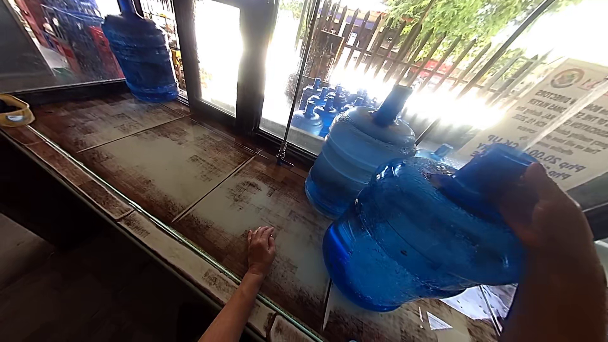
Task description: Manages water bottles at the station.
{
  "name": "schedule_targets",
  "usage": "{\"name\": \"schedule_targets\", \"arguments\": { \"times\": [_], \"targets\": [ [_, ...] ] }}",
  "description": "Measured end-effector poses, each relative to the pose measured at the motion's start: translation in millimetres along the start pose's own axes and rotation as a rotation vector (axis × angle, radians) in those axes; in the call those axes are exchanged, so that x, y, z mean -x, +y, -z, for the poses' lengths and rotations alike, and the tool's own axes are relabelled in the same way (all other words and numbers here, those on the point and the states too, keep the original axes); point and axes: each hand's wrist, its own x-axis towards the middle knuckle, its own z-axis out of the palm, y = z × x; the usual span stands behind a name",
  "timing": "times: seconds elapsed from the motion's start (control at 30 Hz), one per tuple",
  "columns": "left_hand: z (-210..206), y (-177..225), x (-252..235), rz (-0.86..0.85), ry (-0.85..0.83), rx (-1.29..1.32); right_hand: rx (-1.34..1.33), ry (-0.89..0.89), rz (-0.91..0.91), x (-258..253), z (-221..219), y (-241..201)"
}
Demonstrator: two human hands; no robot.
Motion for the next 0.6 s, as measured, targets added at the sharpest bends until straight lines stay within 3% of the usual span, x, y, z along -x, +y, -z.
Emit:
{"name": "schedule_targets", "arguments": {
  "times": [0.6],
  "targets": [
    [1.0, 1.5, 2.4, -0.043, 0.011, 0.025, -0.001, -0.033, 0.022, -2.3, 1.1, 2.2]
  ]
}}
